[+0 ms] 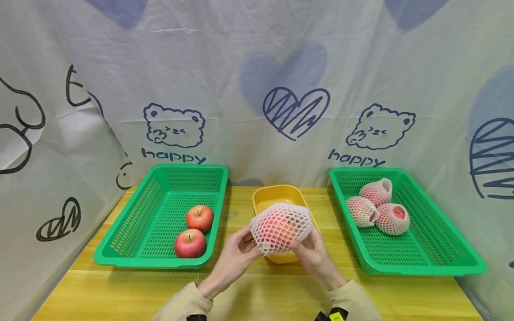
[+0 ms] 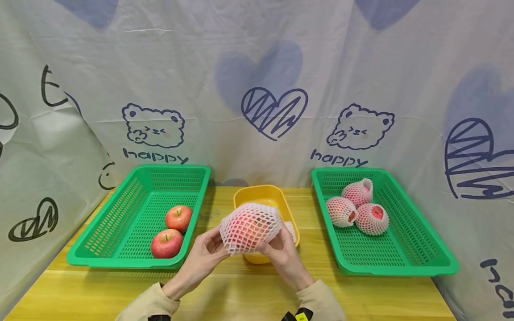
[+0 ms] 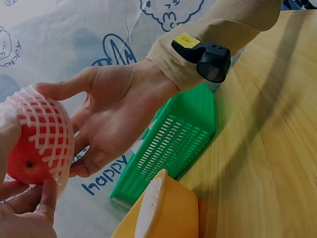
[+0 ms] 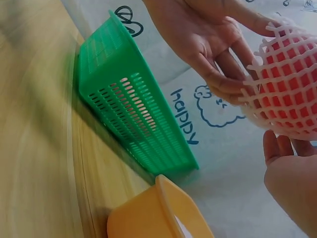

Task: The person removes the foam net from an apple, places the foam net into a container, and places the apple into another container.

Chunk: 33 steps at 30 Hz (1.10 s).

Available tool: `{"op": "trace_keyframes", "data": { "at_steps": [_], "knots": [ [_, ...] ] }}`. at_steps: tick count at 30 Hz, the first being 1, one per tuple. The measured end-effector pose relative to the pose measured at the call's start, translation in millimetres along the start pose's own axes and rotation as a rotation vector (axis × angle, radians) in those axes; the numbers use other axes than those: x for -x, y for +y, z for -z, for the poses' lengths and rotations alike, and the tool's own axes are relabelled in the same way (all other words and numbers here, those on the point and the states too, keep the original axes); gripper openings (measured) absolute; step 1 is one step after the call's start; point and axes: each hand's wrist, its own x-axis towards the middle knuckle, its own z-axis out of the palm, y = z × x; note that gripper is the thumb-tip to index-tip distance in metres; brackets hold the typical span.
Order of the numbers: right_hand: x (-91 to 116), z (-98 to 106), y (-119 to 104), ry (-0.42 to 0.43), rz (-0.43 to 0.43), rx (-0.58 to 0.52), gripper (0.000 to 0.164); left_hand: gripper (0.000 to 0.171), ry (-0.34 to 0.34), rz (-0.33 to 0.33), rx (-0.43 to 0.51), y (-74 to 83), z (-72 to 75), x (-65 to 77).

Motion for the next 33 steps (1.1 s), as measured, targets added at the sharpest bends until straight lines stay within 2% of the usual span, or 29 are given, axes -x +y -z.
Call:
{"op": "trace_keyframes", "data": {
  "at_steps": [4,7,9,11,13,15,17,20,22,24,28,33],
  "knots": [
    [0.9,-1.0,0.7,0.016,-0.023,0.063,0.051,0.066,0.005,-0.011,0.01,-1.6,-0.9,-1.0],
    [-1.2,-5.6,1.4,0.09,-0.011,0.151,0.066,0.071,0.026,0.029,0.04,-1.5,-0.7,-1.7],
    [-3.6,-10.4,1.7,0.188,0.052,0.256,0.08,0.073,0.054,0.059,0.065,-1.0,-0.5,-2.0],
    [-6.6,-15.6,2.5,0.285,0.161,0.375,0.09,0.074,0.086,0.092,0.086,-0.5,0.0,-2.2],
    [-8.8,-19.3,3.6,0.359,0.275,0.5,0.086,0.074,0.127,0.105,0.089,0.0,0.1,-2.4],
    [-9.4,-20.6,4.6,0.38,0.365,0.598,0.074,0.073,0.161,0.116,0.085,0.3,-0.2,-2.7],
    [-9.8,-19.3,5.4,0.371,0.457,0.693,0.06,0.073,0.185,0.12,0.079,0.3,-0.5,-3.0],
    [-11.0,-14.3,4.9,0.332,0.586,0.78,0.051,0.072,0.194,0.106,0.068,0.8,-0.8,-3.1],
    [-12.8,-10.3,3.4,0.28,0.662,0.797,0.05,0.072,0.19,0.095,0.057,1.0,-0.9,-3.0],
    [-14.3,-6.7,1.6,0.201,0.695,0.768,0.046,0.072,0.181,0.077,0.043,1.2,-0.9,-2.8],
    [-14.0,-2.5,-2.4,0.084,0.654,0.734,0.044,0.071,0.175,0.052,0.022,0.6,-1.1,-3.1],
    [-10.8,-2.9,-5.0,0.069,0.534,0.797,0.058,0.069,0.172,0.051,0.021,0.9,0.1,-3.9]
  ]
}}
